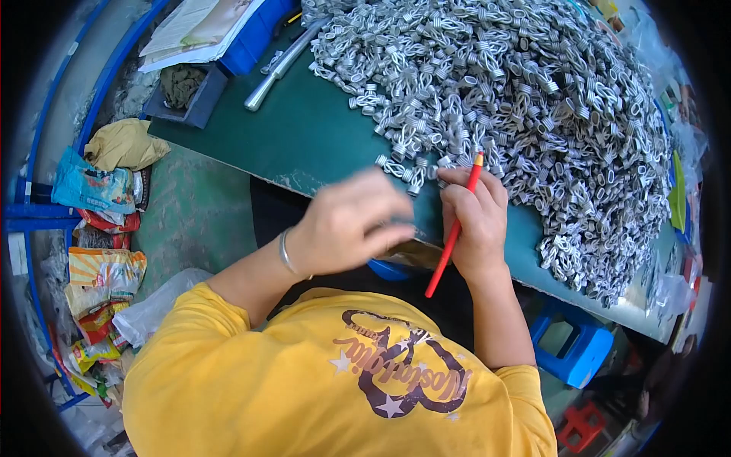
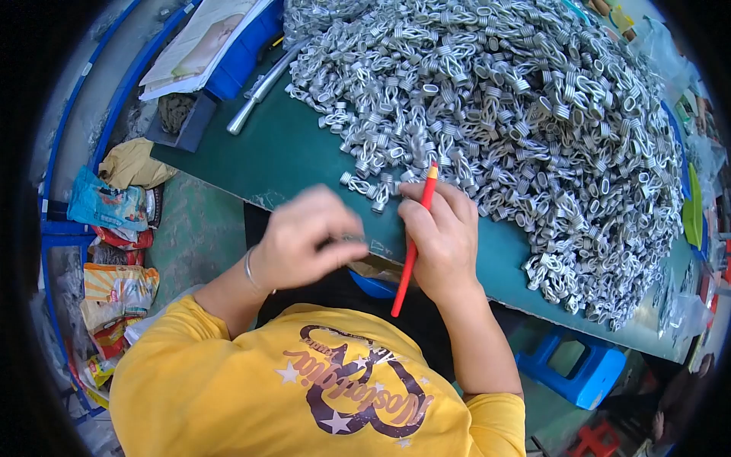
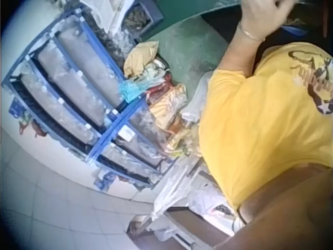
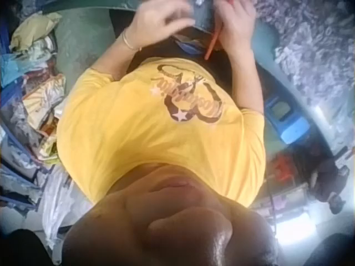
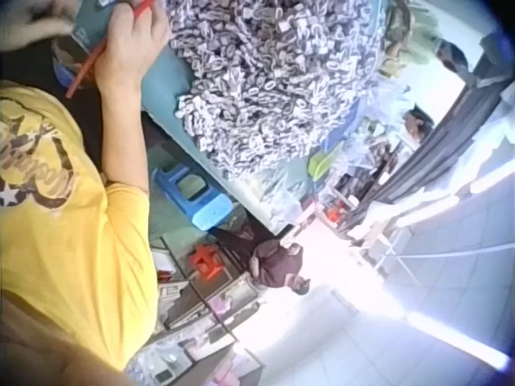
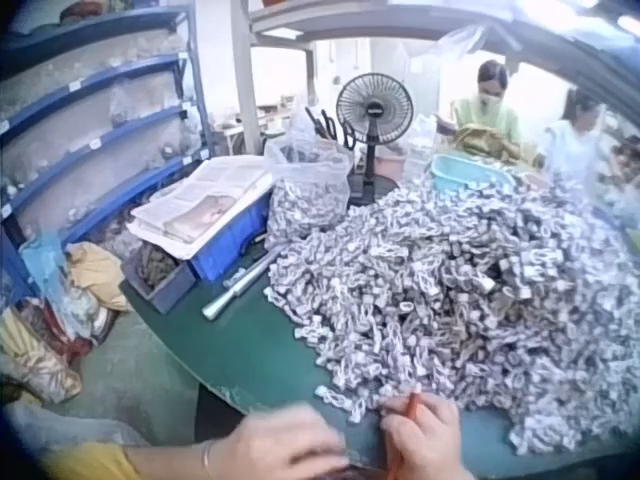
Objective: The person picks up metal and plastic components from a large pile, joins them together by hand to assemble small hardware pieces, and places the completed assemblies into a plastic bag.
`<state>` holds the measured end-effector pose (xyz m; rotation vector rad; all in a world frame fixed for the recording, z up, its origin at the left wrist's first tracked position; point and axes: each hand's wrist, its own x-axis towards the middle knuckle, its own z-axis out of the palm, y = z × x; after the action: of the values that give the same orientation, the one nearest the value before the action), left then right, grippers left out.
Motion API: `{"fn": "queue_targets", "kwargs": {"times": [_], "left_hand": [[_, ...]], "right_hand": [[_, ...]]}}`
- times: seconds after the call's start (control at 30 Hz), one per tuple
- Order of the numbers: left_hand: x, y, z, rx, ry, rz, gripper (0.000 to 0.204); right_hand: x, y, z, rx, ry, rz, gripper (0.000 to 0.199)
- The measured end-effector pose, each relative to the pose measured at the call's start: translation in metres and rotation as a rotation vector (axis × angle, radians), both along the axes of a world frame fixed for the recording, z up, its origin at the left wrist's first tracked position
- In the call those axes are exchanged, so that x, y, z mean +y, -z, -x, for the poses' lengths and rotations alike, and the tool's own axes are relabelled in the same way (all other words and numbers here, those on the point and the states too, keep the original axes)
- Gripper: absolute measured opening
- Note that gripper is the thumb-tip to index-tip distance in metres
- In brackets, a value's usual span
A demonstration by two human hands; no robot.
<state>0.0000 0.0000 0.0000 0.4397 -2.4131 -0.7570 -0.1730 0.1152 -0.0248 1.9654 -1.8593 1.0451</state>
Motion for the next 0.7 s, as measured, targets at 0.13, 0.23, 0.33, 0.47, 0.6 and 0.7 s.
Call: {"fn": "queue_targets", "kwargs": {"times": [0.13, 0.23, 0.33, 0.47, 0.6, 0.7], "left_hand": [[-0.007, 0.010, 0.018, -0.016, -0.088, 0.007, 0.056], [0.003, 0.011, 0.024, -0.048, -0.012, -0.028, 0.034], [0.006, 0.021, 0.031, 0.057, 0.128, 0.008, 0.024], [0.008, 0.026, 0.026, 0.228, -0.040, -0.007, 0.025], [0.009, 0.018, 0.030, 0.186, -0.230, 0.034, 0.044], [0.006, 0.016, 0.031, -0.003, -0.095, -0.006, 0.036]], "right_hand": [[0.016, 0.001, 0.001, -0.120, 0.005, -0.011, 0.018], [0.027, 0.002, 0.004, -0.157, 0.018, -0.051, 0.022], [0.028, -0.002, 0.006, -0.194, -0.011, -0.024, 0.025], [0.003, -0.009, 0.010, -0.114, 0.072, 0.117, 0.025], [-0.020, -0.019, 0.014, 0.032, 0.251, 0.097, 0.027], [-0.019, -0.010, 0.017, -0.046, 0.201, 0.063, 0.027]]}}
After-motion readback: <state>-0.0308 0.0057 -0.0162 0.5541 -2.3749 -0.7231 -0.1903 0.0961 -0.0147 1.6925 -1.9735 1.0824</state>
